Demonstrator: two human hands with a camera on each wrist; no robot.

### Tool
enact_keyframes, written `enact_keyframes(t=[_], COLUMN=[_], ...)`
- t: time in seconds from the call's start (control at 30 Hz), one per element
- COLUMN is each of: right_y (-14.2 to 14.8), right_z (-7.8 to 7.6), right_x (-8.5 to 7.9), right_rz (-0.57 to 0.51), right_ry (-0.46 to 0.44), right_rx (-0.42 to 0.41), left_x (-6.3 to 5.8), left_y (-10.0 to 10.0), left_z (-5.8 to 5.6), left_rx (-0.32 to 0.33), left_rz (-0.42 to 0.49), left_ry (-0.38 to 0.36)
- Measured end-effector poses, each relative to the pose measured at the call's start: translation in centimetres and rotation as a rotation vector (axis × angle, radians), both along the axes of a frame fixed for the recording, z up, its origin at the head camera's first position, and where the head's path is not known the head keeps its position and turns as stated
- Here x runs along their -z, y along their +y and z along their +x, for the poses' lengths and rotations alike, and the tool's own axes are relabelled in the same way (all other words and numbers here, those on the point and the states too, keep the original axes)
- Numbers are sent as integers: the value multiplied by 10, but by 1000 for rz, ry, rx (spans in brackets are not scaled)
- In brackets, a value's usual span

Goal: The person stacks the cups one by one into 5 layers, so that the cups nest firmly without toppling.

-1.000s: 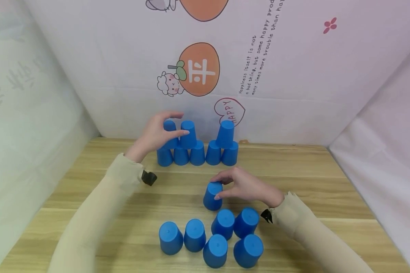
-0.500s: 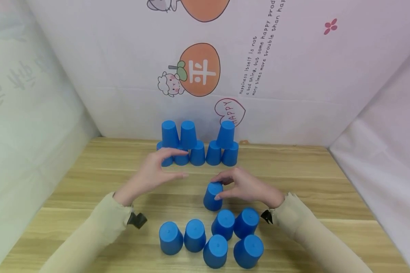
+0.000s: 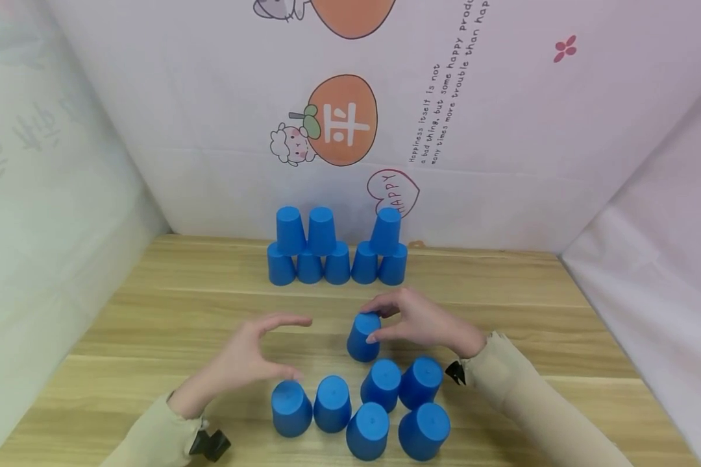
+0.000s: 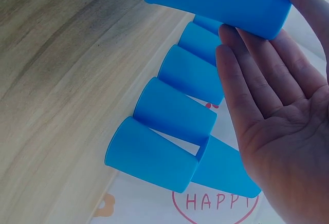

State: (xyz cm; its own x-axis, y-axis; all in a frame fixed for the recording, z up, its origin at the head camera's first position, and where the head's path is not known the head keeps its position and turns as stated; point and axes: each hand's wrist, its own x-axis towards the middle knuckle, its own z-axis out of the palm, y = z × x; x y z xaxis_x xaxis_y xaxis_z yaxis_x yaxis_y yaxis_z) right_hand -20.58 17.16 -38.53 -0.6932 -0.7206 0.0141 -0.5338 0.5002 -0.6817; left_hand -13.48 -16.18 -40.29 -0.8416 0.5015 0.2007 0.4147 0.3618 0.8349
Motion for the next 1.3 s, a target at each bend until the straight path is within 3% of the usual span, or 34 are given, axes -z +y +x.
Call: enact_keyframes(t=[0.27,0.47,1.0,1.3], right_y=[0,0,0,1], right_z=[0,0,2,2], right_x=[0,1,-1,3], right_rz=[-7,-15,-19,-29], right_ry=[-2,-2,-25,-30], right_rx=[3,0,9,6], left_x=[10,14,25,21], left_y=[-9,-11,-17,-16], left_z=[25,35,25,15], left_rx=[61,86,112,71], left_rz=[-31,-67,-98,-80], left_ry=[-70,-155,-241,-196])
